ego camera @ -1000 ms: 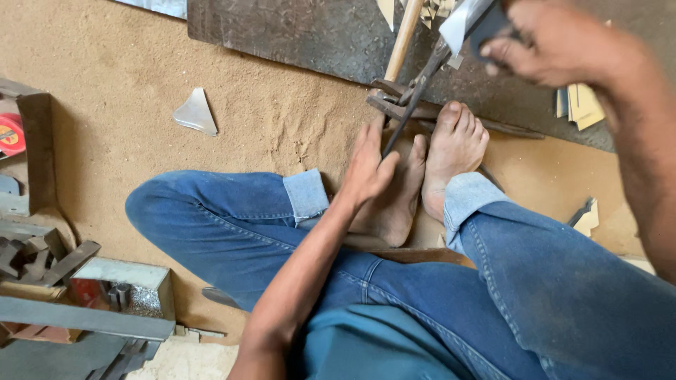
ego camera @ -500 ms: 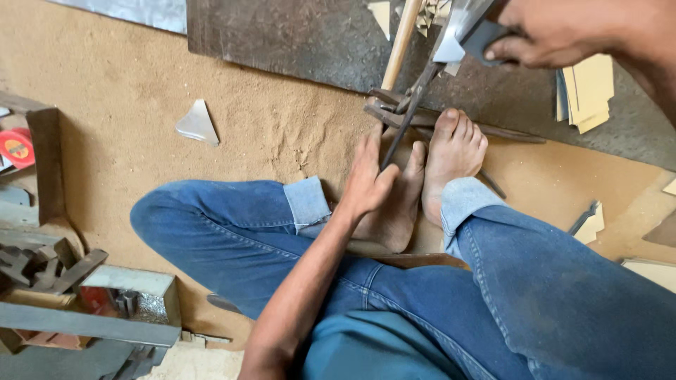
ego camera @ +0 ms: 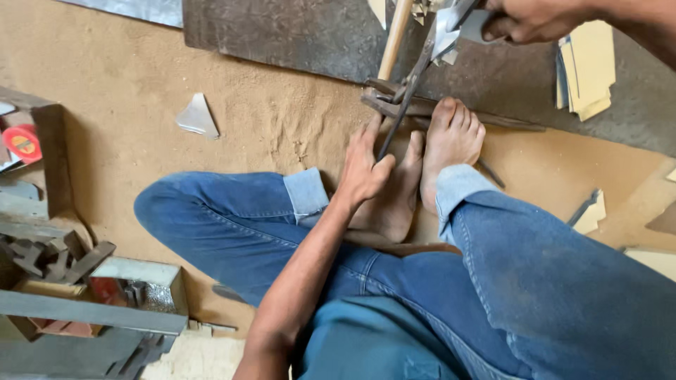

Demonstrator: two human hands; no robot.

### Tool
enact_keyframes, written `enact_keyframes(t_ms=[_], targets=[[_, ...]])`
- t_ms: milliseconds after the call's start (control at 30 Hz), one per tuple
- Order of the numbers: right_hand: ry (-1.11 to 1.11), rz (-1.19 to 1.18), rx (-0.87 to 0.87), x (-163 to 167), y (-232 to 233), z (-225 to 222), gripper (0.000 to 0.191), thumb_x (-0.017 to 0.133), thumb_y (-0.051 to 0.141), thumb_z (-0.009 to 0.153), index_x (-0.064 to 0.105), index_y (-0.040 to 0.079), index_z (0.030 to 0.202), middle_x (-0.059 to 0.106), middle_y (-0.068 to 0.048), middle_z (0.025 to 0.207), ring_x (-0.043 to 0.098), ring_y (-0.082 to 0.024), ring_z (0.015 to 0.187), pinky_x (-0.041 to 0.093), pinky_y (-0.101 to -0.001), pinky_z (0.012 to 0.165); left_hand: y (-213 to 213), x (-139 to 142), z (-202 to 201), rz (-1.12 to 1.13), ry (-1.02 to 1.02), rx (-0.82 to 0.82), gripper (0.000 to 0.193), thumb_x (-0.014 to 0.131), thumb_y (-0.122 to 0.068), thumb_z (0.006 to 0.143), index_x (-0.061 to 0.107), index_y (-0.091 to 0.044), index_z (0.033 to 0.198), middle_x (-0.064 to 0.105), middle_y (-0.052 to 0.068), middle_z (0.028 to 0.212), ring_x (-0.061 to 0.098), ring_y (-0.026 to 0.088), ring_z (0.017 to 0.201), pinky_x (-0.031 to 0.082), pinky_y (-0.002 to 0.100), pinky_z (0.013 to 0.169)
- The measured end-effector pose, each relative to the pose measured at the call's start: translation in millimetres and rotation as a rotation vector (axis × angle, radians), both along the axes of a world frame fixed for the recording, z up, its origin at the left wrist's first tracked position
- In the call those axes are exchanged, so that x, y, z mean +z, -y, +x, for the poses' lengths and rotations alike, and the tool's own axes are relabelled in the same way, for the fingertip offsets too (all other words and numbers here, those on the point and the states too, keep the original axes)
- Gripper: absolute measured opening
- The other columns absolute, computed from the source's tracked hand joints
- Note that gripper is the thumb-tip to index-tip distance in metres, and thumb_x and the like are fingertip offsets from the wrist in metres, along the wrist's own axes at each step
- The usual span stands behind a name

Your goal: The person sits on the workshop floor and cuts small flat metal pieces into narrow strips using hand shears, letting the cut pieces and scrap fall onto a metal sheet beside them. They occasionally gather and toss the accumulated cut pieces aside and pick up new uncut pieces to continue cutting.

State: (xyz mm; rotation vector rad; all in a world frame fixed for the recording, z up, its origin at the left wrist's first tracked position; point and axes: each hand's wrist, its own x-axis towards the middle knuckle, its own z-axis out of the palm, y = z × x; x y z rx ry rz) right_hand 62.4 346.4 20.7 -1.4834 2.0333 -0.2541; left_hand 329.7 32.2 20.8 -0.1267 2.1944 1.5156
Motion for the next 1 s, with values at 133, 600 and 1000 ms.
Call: enact_keyframes(t_ms=[133, 600, 1000], targets=[[0.116, 0.522, -0.338, 22, 19, -13, 0.021, 0.068, 0.019, 0.094, 0.076, 0.004, 0.106, 0.071, -0.015, 0.078, 0.067, -0.029, 0.067, 0.056, -0.0445, 0.067, -2, 0, -11, -0.079, -0.026, -0.013, 0.082, 0.067, -0.026, 0.078, 0.044, 0.0, 0.152, 0.047, 0.032, 0.152, 0.042, 0.048, 0.143, 0.032, 0.05, 0.122], [-0.015, 0.329, -0.3, 21, 20, -26, 0.025, 0.066, 0.022, 0.093, 0.068, 0.003, 0.11, 0.072, -0.019, 0.09, 0.07, -0.035, 0.08, 0.056, -0.0468, 0.076, -2, -28, -12, -0.063, -0.223, 0.022, 0.078, 0.067, -0.024, 0.082, 0.045, 0.001, 0.152, 0.053, 0.03, 0.144, 0.05, 0.047, 0.133, 0.038, 0.049, 0.117], [0.885, -1.061, -1.731, 70, 73, 163, 0.014, 0.065, 0.004, 0.106, 0.066, -0.004, 0.118, 0.07, -0.007, 0.107, 0.068, -0.013, 0.09, 0.059, -0.0297, 0.078, -77, 114, -60, -0.232, -0.394, 0.109, 0.08, 0.075, -0.029, 0.088, 0.038, -0.012, 0.156, 0.061, 0.018, 0.112, 0.065, 0.036, 0.097, 0.055, 0.046, 0.08]])
